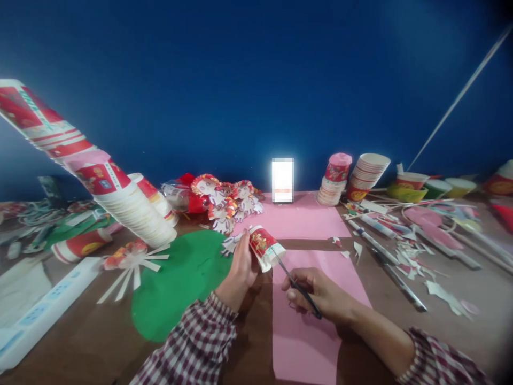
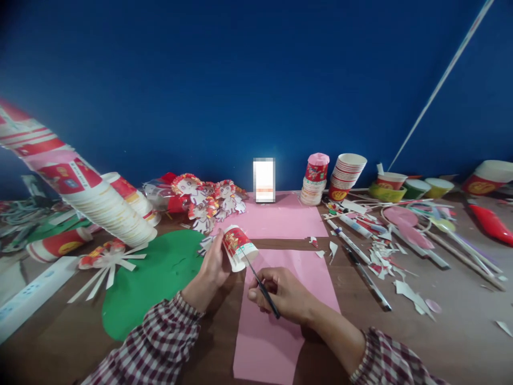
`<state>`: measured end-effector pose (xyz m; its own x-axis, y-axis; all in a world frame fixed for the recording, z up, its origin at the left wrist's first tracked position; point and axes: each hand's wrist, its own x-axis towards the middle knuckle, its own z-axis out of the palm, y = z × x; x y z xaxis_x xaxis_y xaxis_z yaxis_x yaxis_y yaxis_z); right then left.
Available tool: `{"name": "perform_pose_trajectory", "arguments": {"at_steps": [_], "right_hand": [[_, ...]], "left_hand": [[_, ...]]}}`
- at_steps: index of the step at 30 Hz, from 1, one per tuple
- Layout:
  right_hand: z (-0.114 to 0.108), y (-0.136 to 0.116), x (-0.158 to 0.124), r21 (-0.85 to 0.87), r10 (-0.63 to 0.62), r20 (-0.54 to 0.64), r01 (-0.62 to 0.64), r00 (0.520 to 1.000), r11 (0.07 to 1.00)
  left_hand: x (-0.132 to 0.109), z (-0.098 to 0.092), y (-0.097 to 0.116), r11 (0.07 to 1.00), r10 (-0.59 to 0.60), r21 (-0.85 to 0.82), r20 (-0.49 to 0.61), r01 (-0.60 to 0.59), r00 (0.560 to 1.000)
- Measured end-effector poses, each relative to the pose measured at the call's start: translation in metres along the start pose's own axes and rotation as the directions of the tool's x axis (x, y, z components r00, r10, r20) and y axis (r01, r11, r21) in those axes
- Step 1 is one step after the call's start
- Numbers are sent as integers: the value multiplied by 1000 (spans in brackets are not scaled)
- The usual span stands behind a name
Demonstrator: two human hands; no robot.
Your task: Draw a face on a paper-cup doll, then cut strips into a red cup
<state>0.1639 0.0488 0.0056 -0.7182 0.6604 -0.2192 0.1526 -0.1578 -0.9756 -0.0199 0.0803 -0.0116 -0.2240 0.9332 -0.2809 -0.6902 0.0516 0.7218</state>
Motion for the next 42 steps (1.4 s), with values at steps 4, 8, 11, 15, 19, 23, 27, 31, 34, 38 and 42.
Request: {"name": "perform_pose_trajectory", "arguments": {"at_steps": [4, 8, 11, 15, 19, 23, 27, 31, 34, 38, 42], "right_hand": [[-1, 0, 0, 15, 11, -4, -11, 1000, 1000], [-1, 1, 1, 11, 14, 3, -14, 1000, 1000], [-1, 2, 1, 6, 12, 3, -12, 1000, 1000], [-1, 3, 1, 2, 16, 11, -16, 1000, 1000], [-1, 5, 1, -16, 12, 14, -11, 1000, 1000], [-1, 6, 1, -6, 12, 19, -12, 1000, 1000], [-1, 5, 1, -13, 12, 17, -12, 1000, 1000], [-1, 4, 1, -30, 23, 1, -23, 1000, 999], [-1, 5, 2, -39, 21, 1, -21, 1000, 999], [-2, 5, 3, -43, 27, 0, -27, 1000, 999], [-2, 6, 2, -42, 23, 4, -23, 1000, 999]], "left_hand": [[-1, 1, 0, 1000, -11, -2, -3, 11, 1000], [-2, 3, 1, 1000, -15, 8, -12, 15, 1000], [-2, 3, 1, 1000, -18, 11, -7, 18, 1000], [-2, 3, 0, 1000, -24, 13, -11, 24, 1000], [-1, 2, 0, 1000, -11, 11, -11, 11, 1000], [-2, 2, 0, 1000, -8, 12, 11, 8, 1000], [-3, 3, 0, 1000, -6, 13, 14, 6, 1000], [-2, 4, 0, 1000, -4, 5, 14, 4, 1000], [-3, 4, 1, 1000, -14, -2, 14, 14, 1000], [-4, 4, 1, 1000, -17, -4, 16, 17, 1000], [-3, 3, 0, 1000, -11, -2, 16, 11, 1000]]}}
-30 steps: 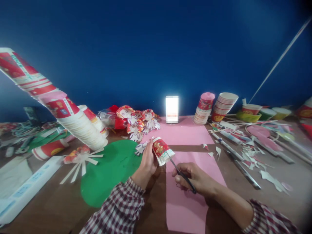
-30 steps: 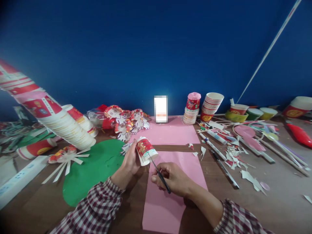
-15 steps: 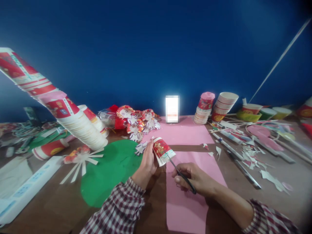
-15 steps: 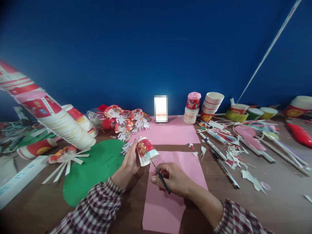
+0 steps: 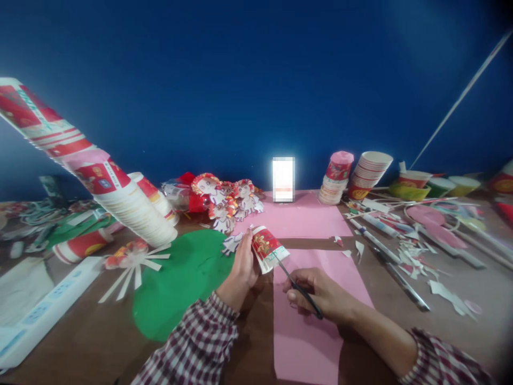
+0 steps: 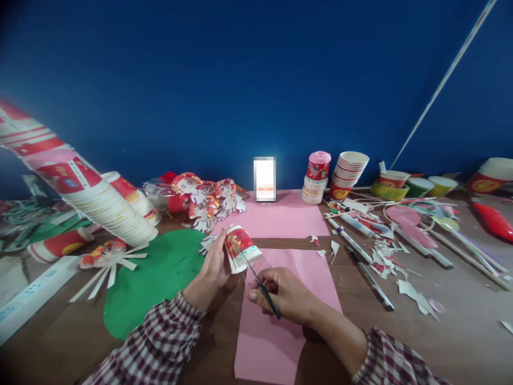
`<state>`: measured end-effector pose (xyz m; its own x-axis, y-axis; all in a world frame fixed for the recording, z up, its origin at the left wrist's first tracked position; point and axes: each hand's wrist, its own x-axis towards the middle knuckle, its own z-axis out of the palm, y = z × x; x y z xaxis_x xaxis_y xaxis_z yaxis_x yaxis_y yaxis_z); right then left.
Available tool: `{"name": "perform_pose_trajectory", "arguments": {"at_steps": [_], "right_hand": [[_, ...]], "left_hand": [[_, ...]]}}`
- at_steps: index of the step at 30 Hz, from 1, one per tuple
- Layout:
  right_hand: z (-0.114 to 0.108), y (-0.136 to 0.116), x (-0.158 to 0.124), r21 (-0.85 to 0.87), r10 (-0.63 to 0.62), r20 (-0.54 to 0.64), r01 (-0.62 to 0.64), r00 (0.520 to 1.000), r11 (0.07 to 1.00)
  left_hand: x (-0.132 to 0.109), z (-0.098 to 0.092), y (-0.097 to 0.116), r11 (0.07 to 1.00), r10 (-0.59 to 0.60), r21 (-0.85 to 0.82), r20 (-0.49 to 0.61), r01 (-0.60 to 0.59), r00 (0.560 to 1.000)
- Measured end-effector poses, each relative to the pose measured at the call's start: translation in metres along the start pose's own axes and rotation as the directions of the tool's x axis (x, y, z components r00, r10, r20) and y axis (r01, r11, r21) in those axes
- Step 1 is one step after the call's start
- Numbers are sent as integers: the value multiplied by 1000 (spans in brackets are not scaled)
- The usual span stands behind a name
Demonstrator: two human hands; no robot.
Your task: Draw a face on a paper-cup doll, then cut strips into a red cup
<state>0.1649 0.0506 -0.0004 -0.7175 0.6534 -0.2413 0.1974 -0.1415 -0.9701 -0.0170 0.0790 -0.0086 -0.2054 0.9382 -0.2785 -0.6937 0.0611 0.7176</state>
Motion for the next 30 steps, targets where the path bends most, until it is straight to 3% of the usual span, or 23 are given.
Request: {"name": "perform_pose_trajectory", "arguments": {"at_steps": [30], "right_hand": [[3, -7, -2, -25, -21, -50, 20, 999, 999]], "left_hand": [[-3, 2, 3, 1000, 4, -16, -5, -4, 1000]]}}
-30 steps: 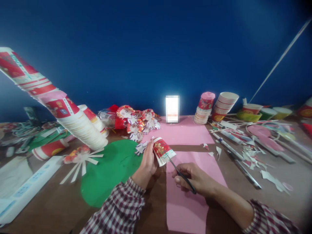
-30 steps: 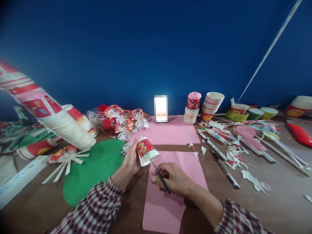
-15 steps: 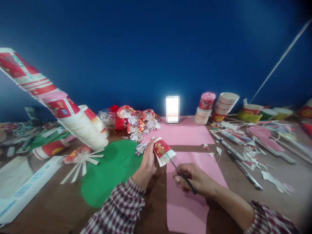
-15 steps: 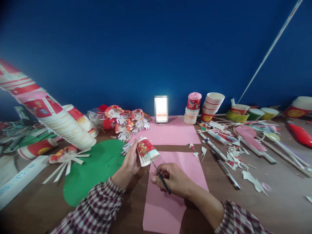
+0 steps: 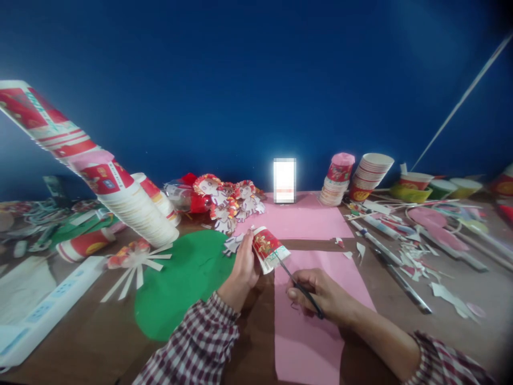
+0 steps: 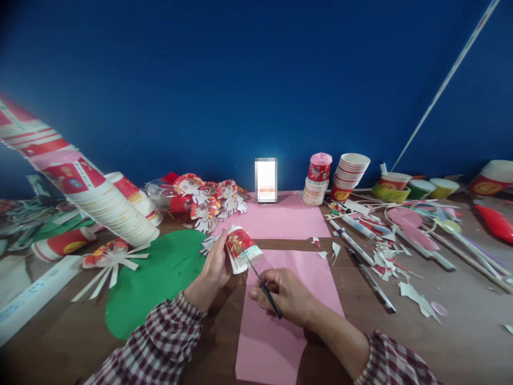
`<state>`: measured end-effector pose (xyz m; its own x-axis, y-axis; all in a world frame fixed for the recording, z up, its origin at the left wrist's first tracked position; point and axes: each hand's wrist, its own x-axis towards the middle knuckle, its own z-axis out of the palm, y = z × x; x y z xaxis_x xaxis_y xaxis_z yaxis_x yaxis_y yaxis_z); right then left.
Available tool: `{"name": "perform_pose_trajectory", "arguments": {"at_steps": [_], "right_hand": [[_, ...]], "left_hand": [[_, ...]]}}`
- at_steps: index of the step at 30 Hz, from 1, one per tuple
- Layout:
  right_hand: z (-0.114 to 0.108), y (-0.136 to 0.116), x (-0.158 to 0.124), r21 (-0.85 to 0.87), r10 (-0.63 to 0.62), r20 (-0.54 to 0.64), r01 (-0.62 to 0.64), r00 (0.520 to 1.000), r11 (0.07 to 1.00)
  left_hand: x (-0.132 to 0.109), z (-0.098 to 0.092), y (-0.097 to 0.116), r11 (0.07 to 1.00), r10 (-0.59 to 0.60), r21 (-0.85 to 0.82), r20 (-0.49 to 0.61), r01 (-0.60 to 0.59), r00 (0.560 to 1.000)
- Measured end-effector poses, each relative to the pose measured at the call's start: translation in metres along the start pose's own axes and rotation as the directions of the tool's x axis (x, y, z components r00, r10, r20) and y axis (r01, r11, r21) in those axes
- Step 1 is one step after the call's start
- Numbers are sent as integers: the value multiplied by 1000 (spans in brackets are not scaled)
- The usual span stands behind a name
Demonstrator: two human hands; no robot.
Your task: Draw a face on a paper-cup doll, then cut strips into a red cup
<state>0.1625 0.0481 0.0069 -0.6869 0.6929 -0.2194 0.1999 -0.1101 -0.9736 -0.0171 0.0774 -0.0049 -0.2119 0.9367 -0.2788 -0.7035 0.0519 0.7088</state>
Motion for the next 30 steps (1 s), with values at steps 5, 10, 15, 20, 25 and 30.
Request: {"name": "perform_pose_trajectory", "arguments": {"at_steps": [5, 10, 15, 20, 25, 30], "right_hand": [[2, 0, 0, 35, 23, -19, -23, 1000, 999], [3, 1, 0, 90, 52, -33, -49, 998, 995], [4, -3, 0, 117, 73, -45, -68, 996, 991], [5, -7, 0, 176, 93, -49, -83, 994, 981], [8, -12, 0, 213, 112, -66, -96, 991, 972], [9, -12, 1, 204, 114, -77, -96, 990, 974]], "left_hand": [[1, -2, -1, 1000, 2, 3, 5, -2, 1000], [2, -2, -1, 1000, 4, 9, -11, -4, 1000], [1, -1, 0, 1000, 6, 12, -16, -6, 1000], [1, -2, 0, 1000, 5, 24, -12, -5, 1000], [2, -3, -1, 1000, 14, 24, -3, -14, 1000], [5, -6, -2, 999, 30, 9, 4, -30, 1000]]}}
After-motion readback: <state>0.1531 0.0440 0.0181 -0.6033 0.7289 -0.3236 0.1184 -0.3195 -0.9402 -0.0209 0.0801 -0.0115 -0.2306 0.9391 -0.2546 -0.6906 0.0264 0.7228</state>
